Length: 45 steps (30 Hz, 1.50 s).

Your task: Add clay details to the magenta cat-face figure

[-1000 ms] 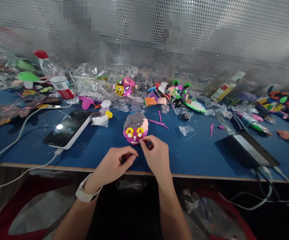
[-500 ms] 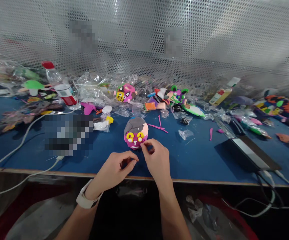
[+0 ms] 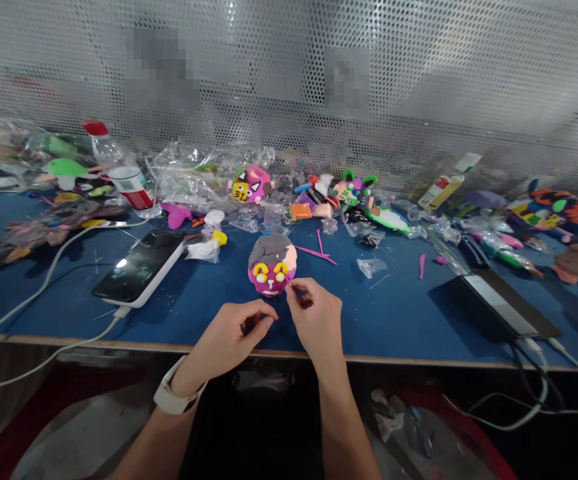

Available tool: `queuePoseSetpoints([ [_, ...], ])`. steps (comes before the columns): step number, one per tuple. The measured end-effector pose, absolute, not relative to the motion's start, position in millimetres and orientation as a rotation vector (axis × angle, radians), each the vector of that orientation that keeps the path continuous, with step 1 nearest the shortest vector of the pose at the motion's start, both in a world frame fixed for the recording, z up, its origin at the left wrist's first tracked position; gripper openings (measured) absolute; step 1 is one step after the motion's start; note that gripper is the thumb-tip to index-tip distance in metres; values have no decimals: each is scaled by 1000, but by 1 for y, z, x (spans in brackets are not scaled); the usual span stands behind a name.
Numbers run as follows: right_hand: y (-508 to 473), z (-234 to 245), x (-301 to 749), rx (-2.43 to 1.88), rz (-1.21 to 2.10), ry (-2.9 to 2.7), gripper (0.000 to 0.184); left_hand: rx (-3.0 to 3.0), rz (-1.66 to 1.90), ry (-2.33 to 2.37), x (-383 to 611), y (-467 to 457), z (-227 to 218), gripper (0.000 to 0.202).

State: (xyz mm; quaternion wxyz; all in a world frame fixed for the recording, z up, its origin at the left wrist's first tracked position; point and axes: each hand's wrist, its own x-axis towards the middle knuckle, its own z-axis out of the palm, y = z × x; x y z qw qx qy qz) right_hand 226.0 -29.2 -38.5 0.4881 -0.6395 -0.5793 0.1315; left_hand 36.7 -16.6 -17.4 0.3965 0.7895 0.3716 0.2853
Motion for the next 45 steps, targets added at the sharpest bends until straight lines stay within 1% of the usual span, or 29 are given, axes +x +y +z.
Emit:
queuePoseSetpoints([
  [6, -33, -37, 225, -1441, 292, -1350, 13, 2025, 750, 923, 39, -16, -20, 15],
  [10, -36, -15, 234, -1320, 304, -1388, 10, 2060, 760, 902, 31, -22, -16, 15],
  [13, -22, 14, 250, -1275, 256, -1579, 9, 2188, 700, 891, 20, -17, 4, 16],
  [16, 14, 40, 269, -1244, 211, -1805, 10, 2366, 690, 935, 15, 8, 36, 14],
  [18, 42, 48, 279, -1193, 253, -1907, 10, 2498, 721, 935, 19, 35, 54, 14],
  [20, 66, 47, 286, -1126, 307, -1966, 11, 2566, 785, 966, 29, 63, 63, 14],
  [22, 81, 39, 290, -1042, 386, -1998, 13, 2629, 898, 996, 39, 87, 59, 12],
  [24, 88, 26, 292, -976, 410, -1965, 14, 2691, 1001, 1048, 48, 103, 46, 13],
  [27, 88, 9, 297, -924, 328, -1995, 12, 2688, 1167, 1065, 53, 111, 19, 15],
  [31, 85, 2, 302, -871, 222, -2180, 17, 2600, 1167, 965, 53, 108, -2, 11],
  [34, 83, 4, 301, -885, 224, -2278, 21, 2596, 1146, 892, 51, 106, -4, 11],
  [40, 77, 8, 299, -945, 212, -2334, 21, 2574, 1189, 915, 49, 109, -2, 11],
  [45, 78, 7, 302, -935, 129, -2419, 22, 2595, 1179, 889, 47, 111, -1, 11],
])
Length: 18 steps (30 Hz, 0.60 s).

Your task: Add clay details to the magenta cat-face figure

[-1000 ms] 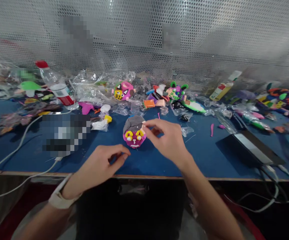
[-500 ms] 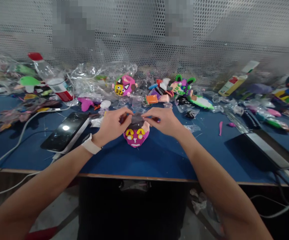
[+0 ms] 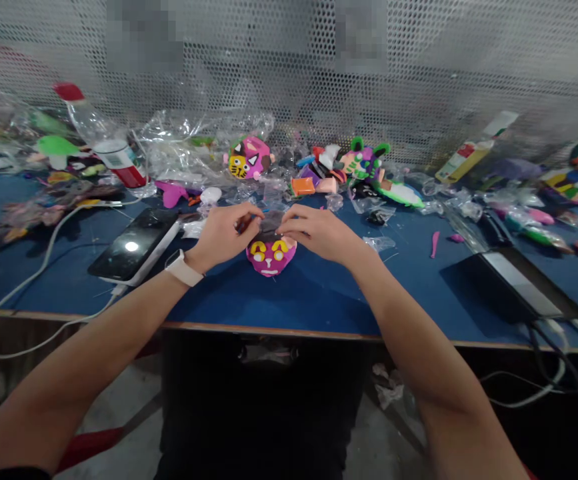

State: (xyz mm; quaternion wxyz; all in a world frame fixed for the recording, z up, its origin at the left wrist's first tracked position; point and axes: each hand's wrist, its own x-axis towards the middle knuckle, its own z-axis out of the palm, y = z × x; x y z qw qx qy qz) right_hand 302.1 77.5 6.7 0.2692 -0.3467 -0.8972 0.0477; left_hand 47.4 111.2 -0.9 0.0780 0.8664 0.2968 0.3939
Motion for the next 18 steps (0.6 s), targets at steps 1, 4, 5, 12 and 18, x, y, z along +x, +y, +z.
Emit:
queuePoseSetpoints([
  [1, 78, 7, 303, -933, 109, -2442, 22, 2600, 1173, 881, 47, 111, -1, 11],
  [4, 78, 7, 304, -942, 95, -2478, 22, 2612, 1142, 900, 47, 112, 0, 10],
  [5, 78, 7, 305, -947, 103, -2476, 22, 2613, 1133, 915, 47, 112, 0, 10],
  [12, 79, 8, 307, -976, 197, -2468, 18, 2612, 1111, 950, 47, 114, 1, 11],
  [18, 75, 13, 304, -982, 325, -2391, 19, 2625, 1099, 958, 45, 115, 1, 12],
])
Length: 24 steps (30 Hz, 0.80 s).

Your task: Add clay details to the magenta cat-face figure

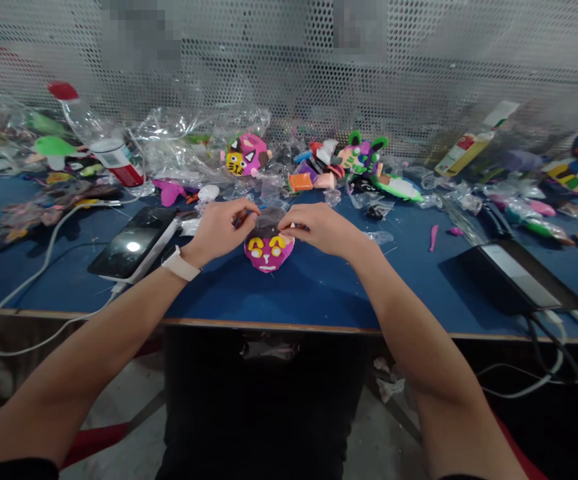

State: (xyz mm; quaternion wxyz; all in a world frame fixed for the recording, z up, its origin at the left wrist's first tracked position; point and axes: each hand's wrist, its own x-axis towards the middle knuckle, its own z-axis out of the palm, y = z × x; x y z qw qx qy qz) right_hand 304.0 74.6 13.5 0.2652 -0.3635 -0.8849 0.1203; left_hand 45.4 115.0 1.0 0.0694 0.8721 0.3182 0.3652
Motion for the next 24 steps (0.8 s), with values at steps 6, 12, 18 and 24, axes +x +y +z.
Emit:
queuePoseSetpoints([
  [6, 70, 16, 298, -941, 433, -2302, 19, 2629, 1092, 957, 46, 116, 0, 11],
  [12, 68, 18, 300, -901, 464, -2314, 22, 2637, 1092, 961, 46, 117, -1, 11],
  [18, 67, 20, 304, -920, 531, -2356, 19, 2643, 1079, 961, 46, 117, 0, 13],
  [24, 65, 22, 304, -970, 598, -2328, 15, 2640, 1066, 978, 46, 117, -1, 13],
])
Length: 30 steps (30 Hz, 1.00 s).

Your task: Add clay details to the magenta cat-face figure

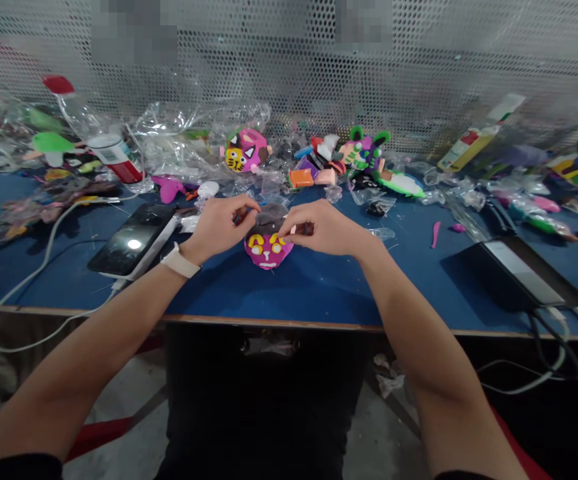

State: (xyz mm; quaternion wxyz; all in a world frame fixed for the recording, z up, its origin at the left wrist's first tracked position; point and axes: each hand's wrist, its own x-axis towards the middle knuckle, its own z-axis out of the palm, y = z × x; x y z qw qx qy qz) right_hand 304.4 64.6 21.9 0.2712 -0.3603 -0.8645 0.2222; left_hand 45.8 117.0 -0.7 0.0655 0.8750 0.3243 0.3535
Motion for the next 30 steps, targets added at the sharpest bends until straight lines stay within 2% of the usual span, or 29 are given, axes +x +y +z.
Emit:
queuePoseSetpoints([
  [30, 66, 24, 305, -924, 616, -2382, 8, 2640, 1047, 968, 46, 116, -1, 13],
])
